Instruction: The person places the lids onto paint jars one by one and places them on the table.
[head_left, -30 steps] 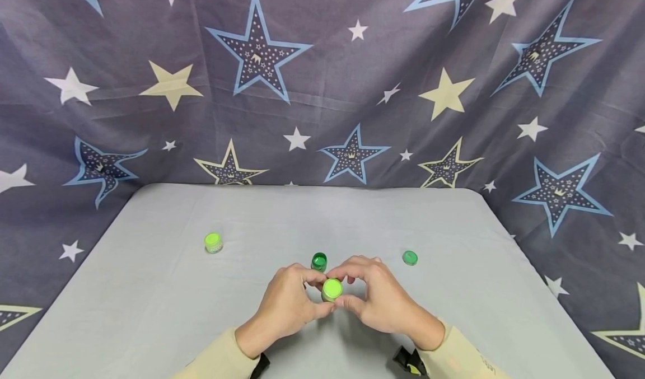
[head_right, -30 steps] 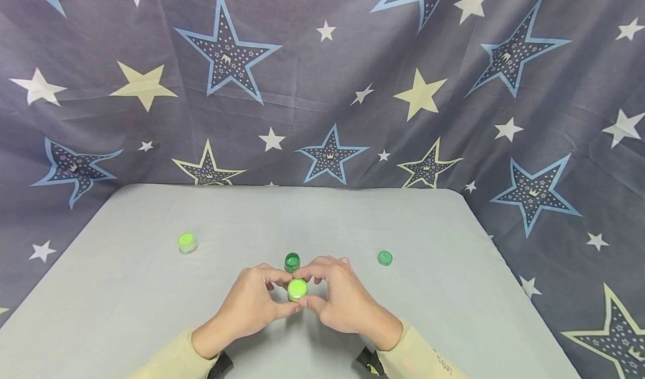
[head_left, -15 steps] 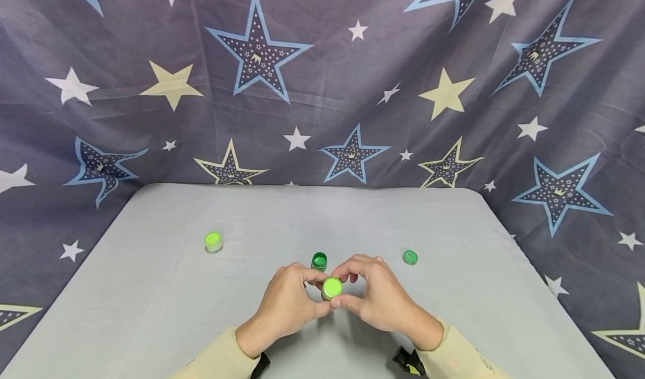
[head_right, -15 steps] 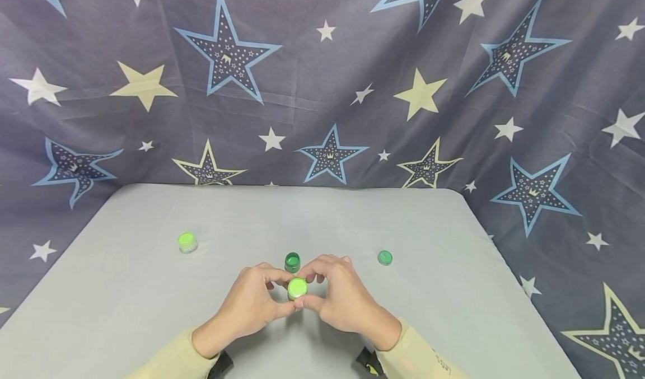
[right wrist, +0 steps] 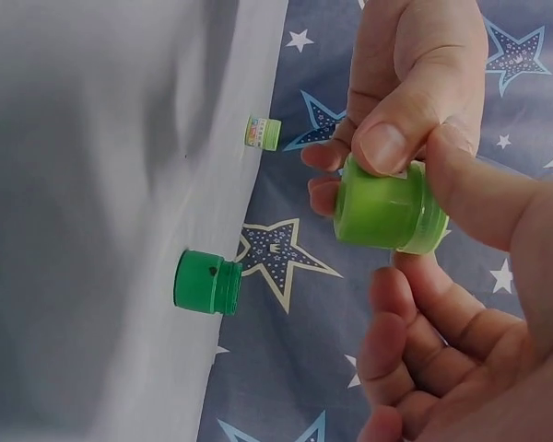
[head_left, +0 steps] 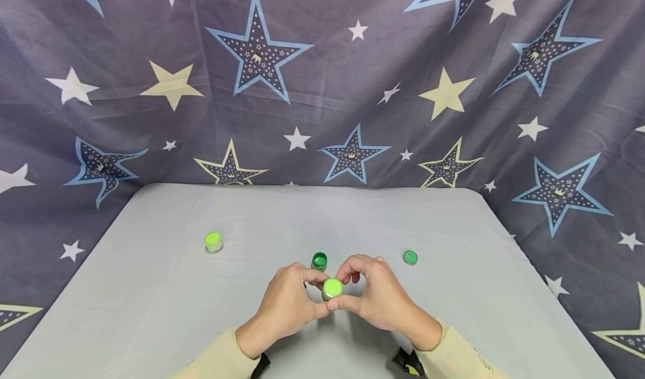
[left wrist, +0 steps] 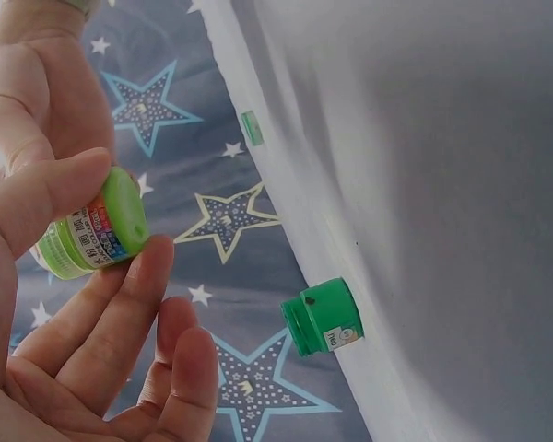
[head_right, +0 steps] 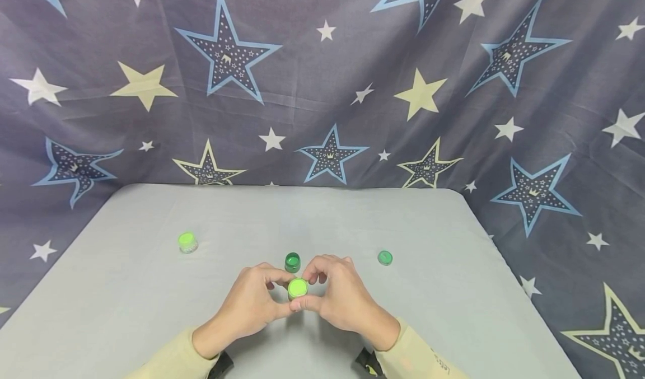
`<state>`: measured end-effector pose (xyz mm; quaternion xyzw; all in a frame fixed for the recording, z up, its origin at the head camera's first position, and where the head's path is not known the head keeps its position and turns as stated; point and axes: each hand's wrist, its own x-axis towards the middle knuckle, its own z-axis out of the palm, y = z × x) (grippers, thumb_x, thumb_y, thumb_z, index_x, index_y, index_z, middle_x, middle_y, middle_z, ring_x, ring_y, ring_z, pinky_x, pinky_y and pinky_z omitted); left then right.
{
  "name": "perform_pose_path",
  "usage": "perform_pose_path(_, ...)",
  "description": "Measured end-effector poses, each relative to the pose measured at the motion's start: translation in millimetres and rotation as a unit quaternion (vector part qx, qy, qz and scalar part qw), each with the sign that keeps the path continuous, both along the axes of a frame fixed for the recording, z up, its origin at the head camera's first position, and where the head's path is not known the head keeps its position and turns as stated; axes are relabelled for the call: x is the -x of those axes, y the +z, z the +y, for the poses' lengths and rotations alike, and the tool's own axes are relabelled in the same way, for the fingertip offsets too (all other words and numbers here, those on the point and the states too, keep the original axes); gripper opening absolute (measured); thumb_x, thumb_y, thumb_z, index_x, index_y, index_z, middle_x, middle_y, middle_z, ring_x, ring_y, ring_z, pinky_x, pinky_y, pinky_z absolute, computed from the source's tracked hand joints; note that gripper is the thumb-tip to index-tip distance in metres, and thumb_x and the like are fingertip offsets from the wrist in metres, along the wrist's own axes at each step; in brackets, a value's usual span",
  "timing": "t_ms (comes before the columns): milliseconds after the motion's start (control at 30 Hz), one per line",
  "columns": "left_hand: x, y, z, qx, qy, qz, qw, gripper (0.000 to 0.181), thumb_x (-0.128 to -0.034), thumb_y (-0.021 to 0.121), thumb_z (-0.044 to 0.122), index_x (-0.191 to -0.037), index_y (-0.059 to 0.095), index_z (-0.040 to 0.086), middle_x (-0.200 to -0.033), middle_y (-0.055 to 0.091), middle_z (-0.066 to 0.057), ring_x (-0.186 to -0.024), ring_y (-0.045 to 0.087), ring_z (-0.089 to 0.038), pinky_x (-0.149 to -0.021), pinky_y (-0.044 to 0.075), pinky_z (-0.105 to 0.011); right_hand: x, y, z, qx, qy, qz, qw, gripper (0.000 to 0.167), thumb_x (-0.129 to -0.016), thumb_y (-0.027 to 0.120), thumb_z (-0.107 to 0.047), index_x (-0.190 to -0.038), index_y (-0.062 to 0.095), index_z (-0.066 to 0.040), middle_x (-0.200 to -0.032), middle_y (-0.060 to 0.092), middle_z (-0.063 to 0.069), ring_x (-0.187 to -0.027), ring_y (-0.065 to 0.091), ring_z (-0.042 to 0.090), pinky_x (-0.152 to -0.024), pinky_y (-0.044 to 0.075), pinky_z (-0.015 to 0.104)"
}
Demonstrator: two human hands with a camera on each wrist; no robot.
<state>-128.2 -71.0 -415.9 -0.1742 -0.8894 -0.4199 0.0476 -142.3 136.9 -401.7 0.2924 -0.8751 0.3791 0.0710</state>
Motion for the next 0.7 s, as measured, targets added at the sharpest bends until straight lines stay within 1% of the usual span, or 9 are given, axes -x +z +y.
perform_pose_path(200,-0.1,1.0,0.0,0.0,-0.001,-0.005,1.0,0.03,-0.0677,0.096,0.021,-0.094,0.082,0.025,-0.082,0.067,0.021,-0.086,0.061,-0.017,-0.07,0.046,-0.026,-0.1,0.9,0.0,0.0,-0.004,-0.008,1.0,0.04,-0.064,0.096,-0.041,-0.087,0.066,-0.03,-0.084,0.059,-0.021,-0.08,0.06,0.018,-0.079,0.039,0.032)
perform_pose_path(300,0.1,1.1,-0.1,0.0,-0.001,-0.005,1.0,0.03,-0.0679,0.096,0.021,-0.094,0.082,0.024,-0.082,0.067,0.02,-0.086,0.061,-0.017,-0.07,0.047,-0.026,0.6,1.8,1.8,0.0,0.007,-0.003,1.0,0.04,-0.066,0.096,-0.04,-0.093,0.068,-0.029,-0.086,0.062,-0.019,-0.082,0.059,0.012,-0.08,0.04,0.034)
perform_pose_path(433,0.3,0.9,-0.2,0.0,-0.003,0.0,1.0,0.029,-0.0685,0.096,0.022,-0.093,0.081,0.025,-0.081,0.067,0.021,-0.085,0.061,-0.017,-0.069,0.047,-0.026,2.3,2.9,6.0,0.009,0.039,0.001,0.9992,0.042,-0.071,0.095,-0.031,-0.106,0.072,-0.025,-0.098,0.068,-0.017,-0.087,0.057,0.005,-0.081,0.041,0.036)
perform_pose_path(533,0.5,0.8,-0.5,0.002,-0.006,0.002,1.0,0.028,-0.069,0.097,0.025,-0.093,0.082,0.026,-0.081,0.066,0.021,-0.084,0.061,-0.017,-0.067,0.046,-0.025,3.3,3.5,7.7,0.017,0.066,-0.007,0.9977,0.043,-0.075,0.093,-0.021,-0.113,0.073,-0.024,-0.108,0.07,-0.017,-0.09,0.057,0.006,-0.082,0.04,0.039)
perform_pose_path(700,0.0,0.6,-0.7,0.005,-0.006,0.002,1.0,0.029,-0.0687,0.097,0.024,-0.093,0.082,0.025,-0.082,0.066,0.021,-0.085,0.061,-0.017,-0.068,0.046,-0.025,4.0,3.0,7.6,0.027,0.096,-0.012,0.995,0.043,-0.079,0.088,-0.009,-0.116,0.074,-0.025,-0.11,0.071,-0.016,-0.092,0.058,0.008,-0.084,0.04,0.041)
